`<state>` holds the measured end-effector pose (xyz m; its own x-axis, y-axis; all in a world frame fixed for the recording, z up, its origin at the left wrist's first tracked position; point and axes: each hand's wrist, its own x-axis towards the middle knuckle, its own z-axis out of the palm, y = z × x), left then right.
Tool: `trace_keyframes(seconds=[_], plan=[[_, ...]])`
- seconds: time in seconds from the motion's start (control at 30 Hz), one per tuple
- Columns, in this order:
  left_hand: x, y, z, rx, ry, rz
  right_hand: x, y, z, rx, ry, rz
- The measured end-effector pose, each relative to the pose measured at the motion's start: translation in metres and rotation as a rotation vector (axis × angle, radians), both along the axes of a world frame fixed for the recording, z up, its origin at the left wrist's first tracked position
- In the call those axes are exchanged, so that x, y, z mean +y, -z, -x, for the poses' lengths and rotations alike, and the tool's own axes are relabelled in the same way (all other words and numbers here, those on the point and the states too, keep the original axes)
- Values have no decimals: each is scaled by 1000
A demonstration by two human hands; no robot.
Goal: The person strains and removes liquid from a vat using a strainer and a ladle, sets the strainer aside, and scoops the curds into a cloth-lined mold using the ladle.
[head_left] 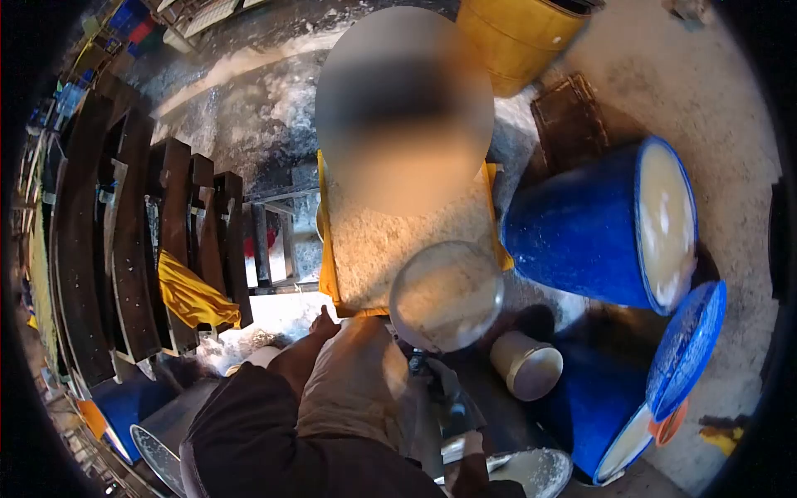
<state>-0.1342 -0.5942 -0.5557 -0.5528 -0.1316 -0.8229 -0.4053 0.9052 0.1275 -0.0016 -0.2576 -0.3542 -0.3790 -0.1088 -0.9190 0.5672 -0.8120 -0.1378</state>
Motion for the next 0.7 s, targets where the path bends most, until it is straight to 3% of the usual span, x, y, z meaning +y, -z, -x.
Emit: trace_keyframes(seconds=[0.13,0.17,0.27,0.33,0.37,0.43,0.47,0.57,0.6,0.63,0.7], plan=[[3,24,-3,199,-58,-141,-7,36,83,42,-117,-67],[1,29,-3,301,49,-104,-9,40,98,47,-152,-85],[-7,0,1,319,-8,-133,-10,43,134,63,-207,-150],[-30,2,0,596,47,-511,-5,34,145,72,-232,-201],[-38,2,0,602,34,-513,-1,29,151,73,-242,-224],[-54,-4,1,99,-91,-568,2,24,159,74,-260,-257],[-61,-12,0,22,-323,-748,4,22,163,74,-266,-274],[-63,-29,0,140,-370,-546,6,14,169,80,-269,-309],[-64,-29,-1,65,-531,-582,7,12,171,84,-270,-319],[-65,-29,0,67,-528,-591,8,9,173,85,-267,-331],[-68,-32,3,-168,-563,-620,11,3,176,97,-271,-356]])
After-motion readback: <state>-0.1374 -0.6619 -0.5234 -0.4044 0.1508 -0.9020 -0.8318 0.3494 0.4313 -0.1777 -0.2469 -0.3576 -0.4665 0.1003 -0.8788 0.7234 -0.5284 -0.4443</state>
